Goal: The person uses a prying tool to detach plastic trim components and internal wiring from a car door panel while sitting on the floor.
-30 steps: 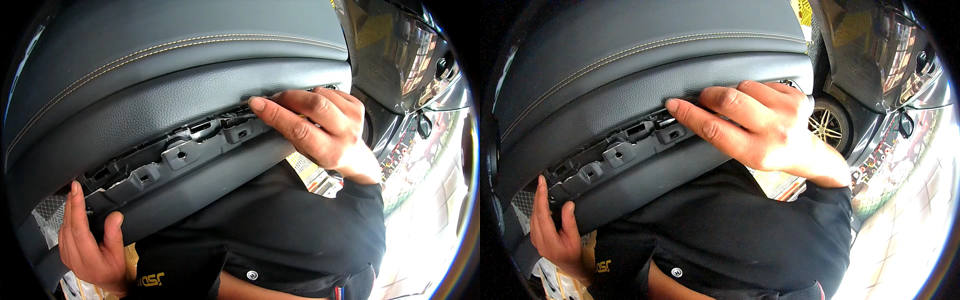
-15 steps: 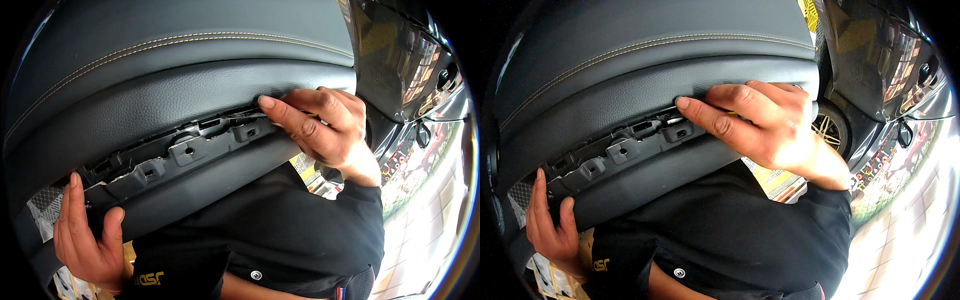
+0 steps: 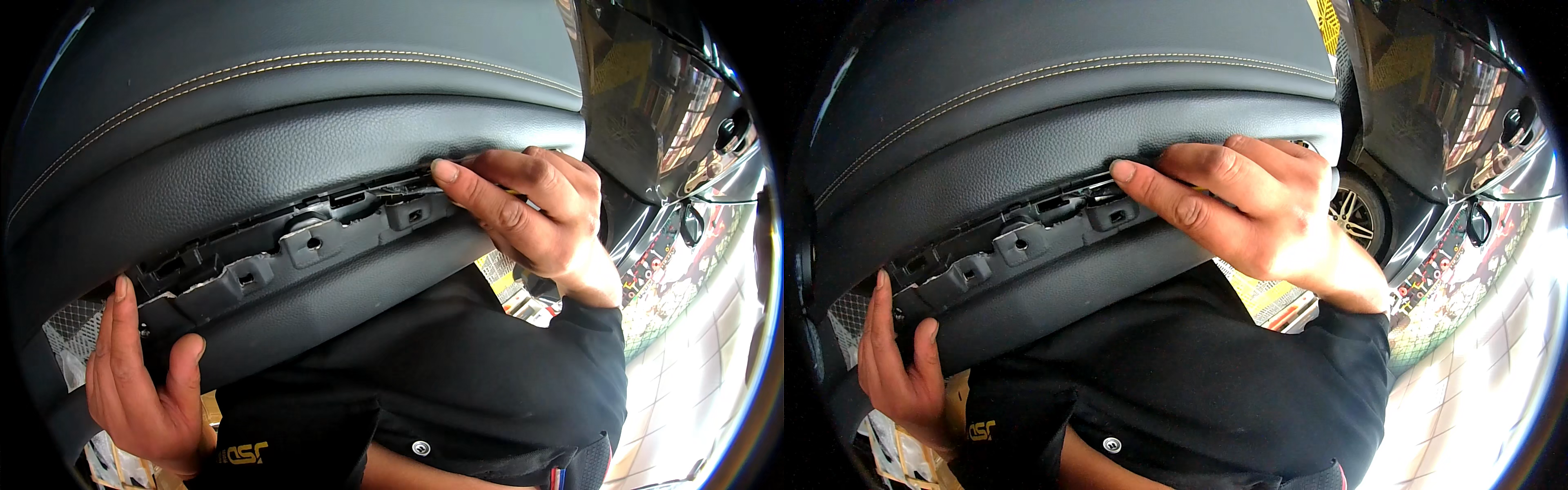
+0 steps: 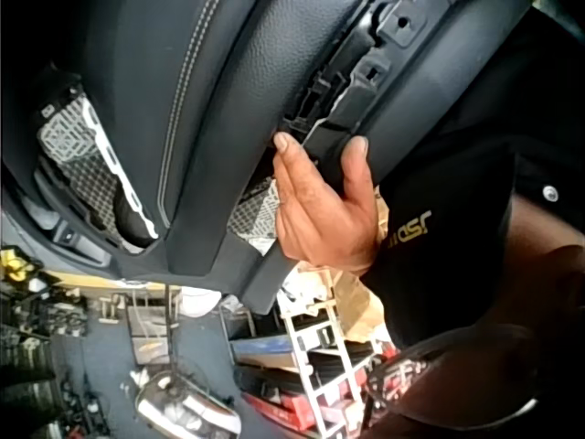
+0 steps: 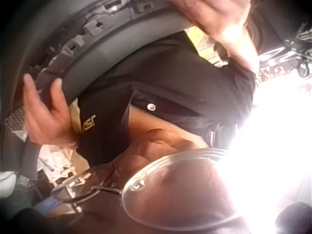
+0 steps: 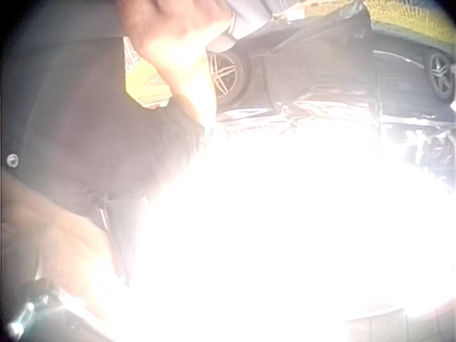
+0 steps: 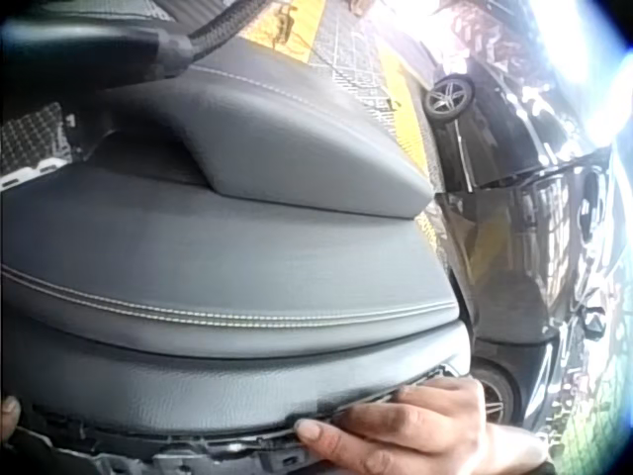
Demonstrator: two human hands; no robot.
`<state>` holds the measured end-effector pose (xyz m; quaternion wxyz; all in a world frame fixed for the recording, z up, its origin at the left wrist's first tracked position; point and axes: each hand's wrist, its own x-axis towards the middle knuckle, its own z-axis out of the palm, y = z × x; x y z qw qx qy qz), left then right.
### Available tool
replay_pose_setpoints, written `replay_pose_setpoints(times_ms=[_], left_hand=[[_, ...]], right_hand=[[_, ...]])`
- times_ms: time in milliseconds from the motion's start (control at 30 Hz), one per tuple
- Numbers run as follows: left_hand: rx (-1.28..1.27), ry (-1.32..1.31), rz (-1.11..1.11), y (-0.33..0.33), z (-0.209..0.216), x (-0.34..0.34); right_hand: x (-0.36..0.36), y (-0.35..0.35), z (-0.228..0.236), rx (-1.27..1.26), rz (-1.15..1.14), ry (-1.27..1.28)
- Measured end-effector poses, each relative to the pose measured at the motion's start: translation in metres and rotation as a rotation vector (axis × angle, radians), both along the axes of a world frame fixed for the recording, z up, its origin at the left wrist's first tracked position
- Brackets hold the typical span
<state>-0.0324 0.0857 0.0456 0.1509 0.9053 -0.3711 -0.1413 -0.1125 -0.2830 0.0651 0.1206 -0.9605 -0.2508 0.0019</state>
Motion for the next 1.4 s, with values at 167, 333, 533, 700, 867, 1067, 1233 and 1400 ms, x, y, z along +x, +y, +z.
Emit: replay_pose_setpoints(times_ms=[167,333,533,700,867,1067,1233,1400], left_hand=[[0.012,0.003,0.004,0.002,0.0,0.0],[0.0,0.002,0.004,0.002,-0.001,0.0],[0.014,0.006,0.011,0.003,0.0,0.0],[0.0,0.002,0.018,0.001,-0.001,-0.001],[0.007,0.009,0.02,0.001,0.0,0.0],[-0.014,-0.007,0.01,0.0,0.0,0.001],[-0.015,-0.008,0.012,-0.002,-0.002,0.002],[-0.024,-0.039,-0.005,0.001,-0.002,0.003]], right_hand=[[0.0,0.001,-0.001,-0.014,0.005,-0.005],[-0.001,0.001,0.001,0.002,-0.007,0.006],[-0.001,0.001,0.0,-0.004,0.004,0.004],[-0.002,0.0,0.0,-0.003,0.004,-0.007],[-0.001,0.002,0.0,-0.006,0.006,0.009],[-0.001,0.007,0.003,-0.063,-0.002,0.024],[0.005,0.01,0.006,-0.099,0.019,0.068],[0.009,0.009,0.005,0.016,-0.012,0.11]])
